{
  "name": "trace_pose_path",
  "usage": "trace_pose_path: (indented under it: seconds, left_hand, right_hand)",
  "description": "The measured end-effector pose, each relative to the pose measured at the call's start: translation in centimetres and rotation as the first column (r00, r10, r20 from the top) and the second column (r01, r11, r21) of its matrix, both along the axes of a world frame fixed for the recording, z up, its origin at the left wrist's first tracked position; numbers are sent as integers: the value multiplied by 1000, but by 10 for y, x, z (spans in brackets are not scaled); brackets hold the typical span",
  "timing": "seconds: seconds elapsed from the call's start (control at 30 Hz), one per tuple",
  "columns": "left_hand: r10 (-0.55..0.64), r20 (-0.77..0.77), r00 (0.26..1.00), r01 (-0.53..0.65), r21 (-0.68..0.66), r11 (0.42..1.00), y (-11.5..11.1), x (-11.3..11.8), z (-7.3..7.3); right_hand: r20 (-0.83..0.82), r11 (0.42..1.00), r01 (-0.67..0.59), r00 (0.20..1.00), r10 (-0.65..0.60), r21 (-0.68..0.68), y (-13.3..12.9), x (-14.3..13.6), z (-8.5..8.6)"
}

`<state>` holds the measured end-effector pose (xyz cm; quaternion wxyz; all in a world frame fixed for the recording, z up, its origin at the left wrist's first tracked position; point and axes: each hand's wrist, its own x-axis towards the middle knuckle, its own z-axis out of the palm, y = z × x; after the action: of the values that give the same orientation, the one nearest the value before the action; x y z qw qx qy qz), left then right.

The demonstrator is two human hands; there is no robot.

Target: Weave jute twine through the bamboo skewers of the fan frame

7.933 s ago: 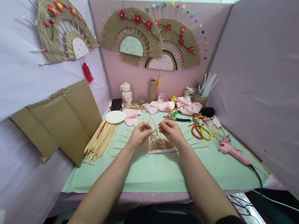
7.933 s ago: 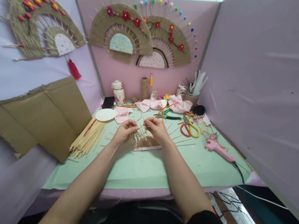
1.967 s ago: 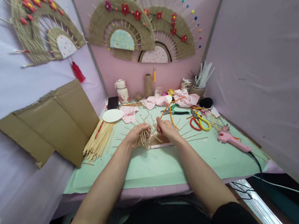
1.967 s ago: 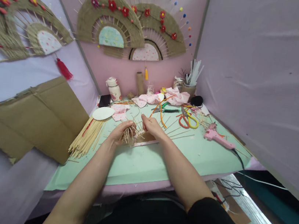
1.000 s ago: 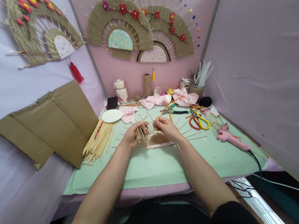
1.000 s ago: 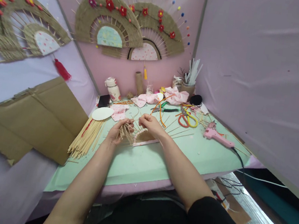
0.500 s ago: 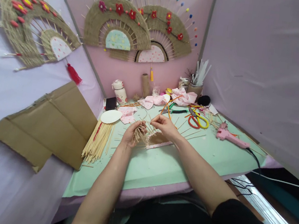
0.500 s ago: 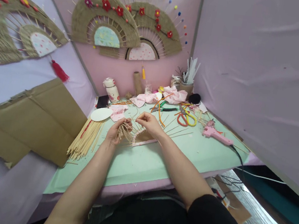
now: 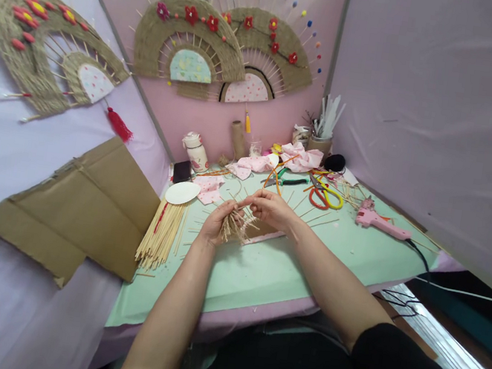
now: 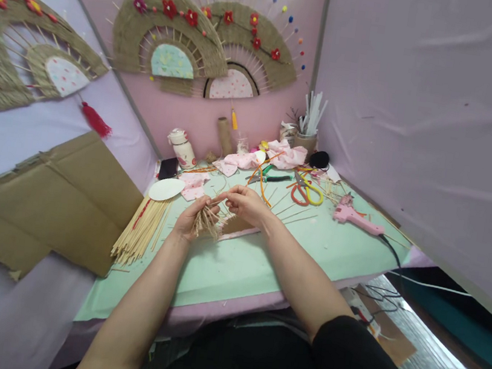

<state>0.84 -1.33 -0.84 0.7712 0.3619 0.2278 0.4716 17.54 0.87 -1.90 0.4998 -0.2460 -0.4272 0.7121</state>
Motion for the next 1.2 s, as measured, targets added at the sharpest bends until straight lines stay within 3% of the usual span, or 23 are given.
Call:
trace_pose_path:
  seconds: [0.33,0.57,0.67,0.87,1.03,1.2]
  left_hand:
    - [-41,8,999,41,24,999,-3,1,3]
    - [-45,-39,998,48,52,998,-1,-3,-3]
    - [17,-104,994,-13,43,999,1,-2,-5]
    - [233,-284,930,-221,76,972,5,7,-7]
    - [235,-341,910,-217,90,972,5,11,-12]
    - [219,-334,917,-195,105,975,4,13,-12]
  right_hand:
    - [-40,997,12,999,-15,-71,2,4,1]
    - [61,990,-80,994,87,-116,2,6,-1]
    - [113,992,-78,990,90,-101,3,5,-5]
    - [282,984,108,949,-144,139,2,-1,-5]
    - [316,931,146,914,-257,335,-1,-4,-1]
    - [322,919,229,886,-333,321,4,-3,-4]
